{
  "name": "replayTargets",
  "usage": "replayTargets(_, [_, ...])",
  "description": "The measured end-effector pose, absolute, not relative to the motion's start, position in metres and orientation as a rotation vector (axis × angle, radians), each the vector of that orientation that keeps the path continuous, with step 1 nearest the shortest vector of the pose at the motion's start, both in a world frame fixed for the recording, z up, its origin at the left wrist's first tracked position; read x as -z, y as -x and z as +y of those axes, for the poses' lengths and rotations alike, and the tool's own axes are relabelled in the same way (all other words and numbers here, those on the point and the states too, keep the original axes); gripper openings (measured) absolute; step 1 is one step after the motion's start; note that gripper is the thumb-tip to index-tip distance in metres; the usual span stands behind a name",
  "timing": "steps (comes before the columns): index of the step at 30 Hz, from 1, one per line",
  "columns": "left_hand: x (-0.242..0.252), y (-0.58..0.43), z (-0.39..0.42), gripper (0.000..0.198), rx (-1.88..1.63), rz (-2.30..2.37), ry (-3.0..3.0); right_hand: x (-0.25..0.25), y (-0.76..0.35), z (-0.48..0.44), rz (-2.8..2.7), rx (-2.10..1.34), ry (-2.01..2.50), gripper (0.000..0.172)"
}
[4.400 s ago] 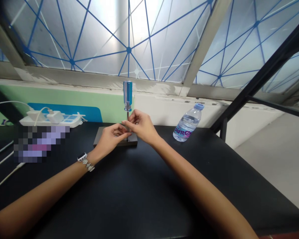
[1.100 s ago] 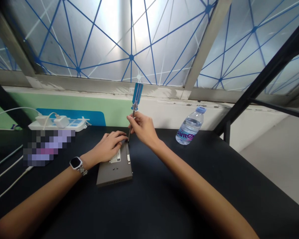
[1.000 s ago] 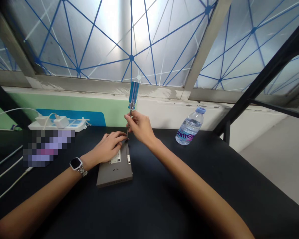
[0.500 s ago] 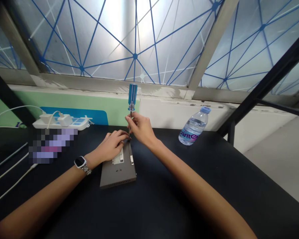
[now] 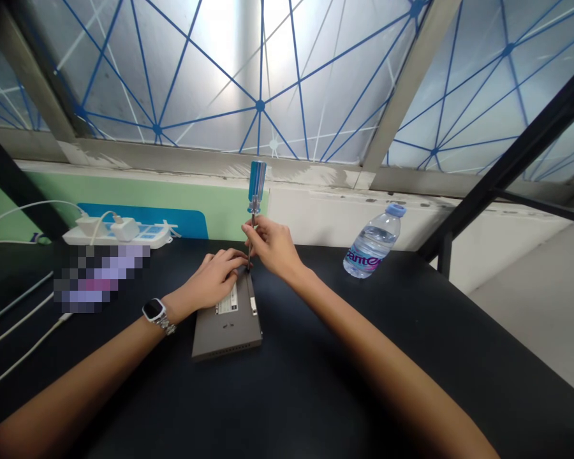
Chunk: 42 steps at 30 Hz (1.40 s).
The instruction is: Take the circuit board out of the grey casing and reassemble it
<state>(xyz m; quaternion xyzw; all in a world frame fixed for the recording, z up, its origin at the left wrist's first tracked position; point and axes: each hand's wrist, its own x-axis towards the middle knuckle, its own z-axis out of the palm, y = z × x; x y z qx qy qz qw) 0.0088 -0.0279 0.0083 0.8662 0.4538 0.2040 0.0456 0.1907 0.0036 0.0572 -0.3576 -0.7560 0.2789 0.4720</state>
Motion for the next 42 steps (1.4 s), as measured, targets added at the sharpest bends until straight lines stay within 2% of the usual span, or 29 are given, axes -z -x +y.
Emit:
replayTargets(7, [-0.012,-0.011,-0.027,0.031,-0.78,1.265,-2.591,-0.057,-0.196,0.001,-1.846,-0.845,0.836,0.031])
replayTargets(17, [-0.01,-0.024,-0.017,0.025,-1.113,0.792,-1.87,-0.058,-0.195,-0.003,-1.873,-0.882,0.861,0.039])
replayTargets(23, [-0.011,-0.024,-0.016,0.023,-1.163,0.852,-1.79,-0.058,-0.194,-0.003,-1.788,-0.81,0.868,0.028])
replayTargets(27, [-0.01,-0.026,-0.015,0.021,-1.188,0.915,-1.758,-0.059,-0.197,-0.002,-1.733,-0.837,0.872,0.03])
replayTargets(32, [-0.008,-0.028,-0.012,0.017,-1.233,0.981,-1.716,-0.062,-0.199,-0.002,-1.778,-0.905,0.831,0.026])
replayTargets(42, [-0.004,-0.034,-0.002,0.027,-1.206,0.921,-1.814,-0.065,-0.195,-0.006,-1.827,-1.023,0.794,0.023])
